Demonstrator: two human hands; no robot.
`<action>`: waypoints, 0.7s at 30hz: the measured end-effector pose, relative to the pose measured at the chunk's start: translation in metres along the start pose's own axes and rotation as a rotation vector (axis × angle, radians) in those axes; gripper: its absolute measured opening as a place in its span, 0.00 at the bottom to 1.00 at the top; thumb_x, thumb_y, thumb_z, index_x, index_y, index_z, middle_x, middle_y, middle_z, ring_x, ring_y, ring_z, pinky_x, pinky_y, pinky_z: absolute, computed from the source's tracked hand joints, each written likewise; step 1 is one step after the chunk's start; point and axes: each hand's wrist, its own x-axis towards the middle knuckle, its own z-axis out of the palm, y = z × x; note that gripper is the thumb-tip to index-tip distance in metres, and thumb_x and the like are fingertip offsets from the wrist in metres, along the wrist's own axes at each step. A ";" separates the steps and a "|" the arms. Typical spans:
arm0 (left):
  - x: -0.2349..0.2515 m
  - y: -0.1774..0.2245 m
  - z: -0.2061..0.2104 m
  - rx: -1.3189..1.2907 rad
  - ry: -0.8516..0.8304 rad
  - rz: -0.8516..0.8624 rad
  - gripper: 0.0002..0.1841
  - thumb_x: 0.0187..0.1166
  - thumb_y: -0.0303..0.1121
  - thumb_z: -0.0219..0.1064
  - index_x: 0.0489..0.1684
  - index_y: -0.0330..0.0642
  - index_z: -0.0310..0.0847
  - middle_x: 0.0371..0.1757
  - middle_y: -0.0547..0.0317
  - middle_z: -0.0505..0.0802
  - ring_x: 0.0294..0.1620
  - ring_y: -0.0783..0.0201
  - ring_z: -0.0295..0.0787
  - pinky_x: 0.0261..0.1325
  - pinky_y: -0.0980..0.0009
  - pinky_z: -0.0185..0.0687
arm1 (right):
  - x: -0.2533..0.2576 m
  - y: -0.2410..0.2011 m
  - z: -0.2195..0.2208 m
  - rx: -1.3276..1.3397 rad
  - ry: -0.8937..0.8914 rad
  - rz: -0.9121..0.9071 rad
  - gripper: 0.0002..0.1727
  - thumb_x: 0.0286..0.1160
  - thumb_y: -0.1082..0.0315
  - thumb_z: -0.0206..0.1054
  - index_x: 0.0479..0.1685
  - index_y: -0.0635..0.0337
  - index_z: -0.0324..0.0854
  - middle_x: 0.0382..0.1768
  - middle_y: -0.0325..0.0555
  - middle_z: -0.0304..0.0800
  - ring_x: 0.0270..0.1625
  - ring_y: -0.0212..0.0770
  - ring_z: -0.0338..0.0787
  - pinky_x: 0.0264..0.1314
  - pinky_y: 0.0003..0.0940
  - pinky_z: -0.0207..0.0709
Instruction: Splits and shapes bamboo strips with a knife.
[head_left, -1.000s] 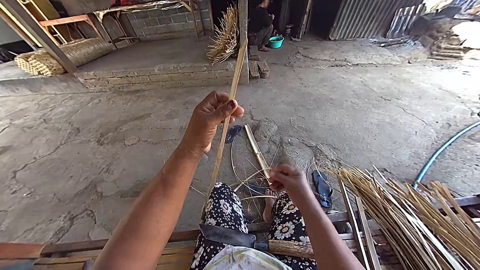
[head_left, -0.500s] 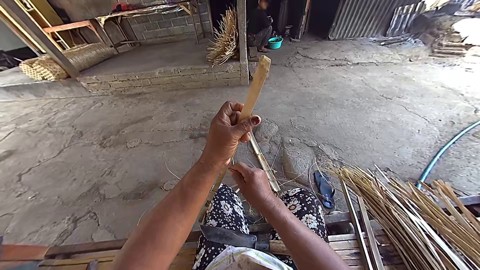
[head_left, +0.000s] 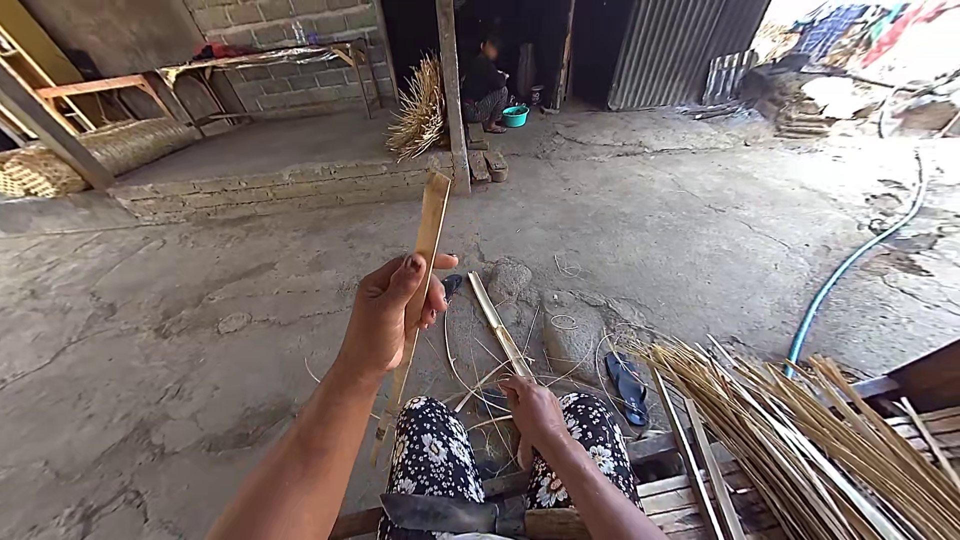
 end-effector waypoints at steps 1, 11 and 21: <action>0.001 -0.001 -0.001 0.014 0.006 0.012 0.19 0.92 0.45 0.54 0.53 0.43 0.89 0.22 0.66 0.88 0.19 0.76 0.81 0.24 0.83 0.78 | 0.000 0.002 0.000 0.051 -0.015 0.013 0.16 0.89 0.62 0.55 0.57 0.57 0.87 0.49 0.54 0.95 0.57 0.56 0.93 0.62 0.61 0.81; 0.024 0.031 0.020 -0.020 0.015 0.023 0.24 0.96 0.44 0.43 0.55 0.39 0.86 0.20 0.65 0.85 0.15 0.75 0.78 0.18 0.82 0.76 | -0.037 -0.087 -0.001 0.577 0.188 -0.802 0.24 0.82 0.74 0.62 0.78 0.63 0.79 0.76 0.57 0.81 0.46 0.39 0.95 0.47 0.33 0.90; 0.019 0.059 0.018 -0.107 -0.114 0.065 0.27 0.95 0.50 0.41 0.56 0.41 0.85 0.18 0.65 0.80 0.11 0.75 0.71 0.15 0.82 0.71 | -0.022 -0.093 0.029 0.038 0.017 -0.779 0.15 0.88 0.65 0.54 0.52 0.57 0.89 0.33 0.55 0.94 0.38 0.57 0.96 0.39 0.59 0.85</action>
